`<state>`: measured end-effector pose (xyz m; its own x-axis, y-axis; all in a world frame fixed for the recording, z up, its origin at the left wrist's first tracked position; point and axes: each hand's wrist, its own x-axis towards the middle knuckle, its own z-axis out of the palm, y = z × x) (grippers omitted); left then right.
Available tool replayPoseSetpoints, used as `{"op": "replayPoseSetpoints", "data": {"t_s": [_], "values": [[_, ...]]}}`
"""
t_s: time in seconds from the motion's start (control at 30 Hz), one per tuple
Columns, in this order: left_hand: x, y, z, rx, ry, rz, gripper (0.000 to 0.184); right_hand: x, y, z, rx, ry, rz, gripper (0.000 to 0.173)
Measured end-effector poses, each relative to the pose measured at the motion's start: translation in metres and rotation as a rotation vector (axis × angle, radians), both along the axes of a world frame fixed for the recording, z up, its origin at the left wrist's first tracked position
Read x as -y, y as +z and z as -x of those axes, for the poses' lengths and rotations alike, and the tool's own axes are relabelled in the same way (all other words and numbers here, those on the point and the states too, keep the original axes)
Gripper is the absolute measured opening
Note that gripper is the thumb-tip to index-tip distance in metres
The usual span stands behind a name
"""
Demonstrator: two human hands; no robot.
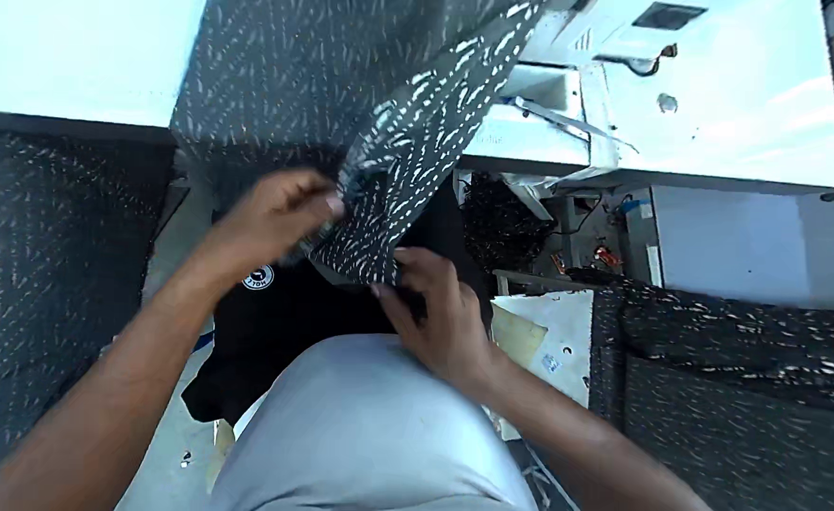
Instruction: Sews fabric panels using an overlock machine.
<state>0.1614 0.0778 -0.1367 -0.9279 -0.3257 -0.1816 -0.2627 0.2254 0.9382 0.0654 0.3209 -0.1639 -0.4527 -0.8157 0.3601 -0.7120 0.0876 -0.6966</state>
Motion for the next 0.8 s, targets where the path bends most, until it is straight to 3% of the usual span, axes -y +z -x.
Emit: {"op": "replayPoseSetpoints", "data": {"t_s": [0.07, 0.17, 0.3, 0.43, 0.63, 0.8], "values": [[-0.016, -0.004, -0.014, 0.079, -0.155, -0.073, 0.011, 0.001, 0.015, -0.006, -0.142, 0.083, 0.107, 0.042], [0.0, 0.005, -0.047, 0.066, -0.182, -0.051, 0.011, 0.015, 0.035, -0.008, -0.234, 0.291, 0.161, 0.019], [0.048, 0.051, -0.09, -0.134, 0.139, 0.168, 0.008, 0.064, 0.069, -0.012, -0.503, 0.501, 0.169, 0.024], [0.047, 0.06, -0.104, -0.436, 0.43, 0.174, 0.013, 0.111, 0.091, -0.019, -0.745, 0.405, 0.265, 0.019], [0.025, 0.052, -0.09, -0.763, 0.683, -0.055, 0.01, 0.157, 0.147, -0.029, -0.508, 0.402, 0.149, 0.014], [0.019, 0.054, -0.093, -0.834, 0.668, -0.152, 0.012, 0.184, 0.158, -0.016, -0.23, 0.483, 0.029, 0.011]]}}
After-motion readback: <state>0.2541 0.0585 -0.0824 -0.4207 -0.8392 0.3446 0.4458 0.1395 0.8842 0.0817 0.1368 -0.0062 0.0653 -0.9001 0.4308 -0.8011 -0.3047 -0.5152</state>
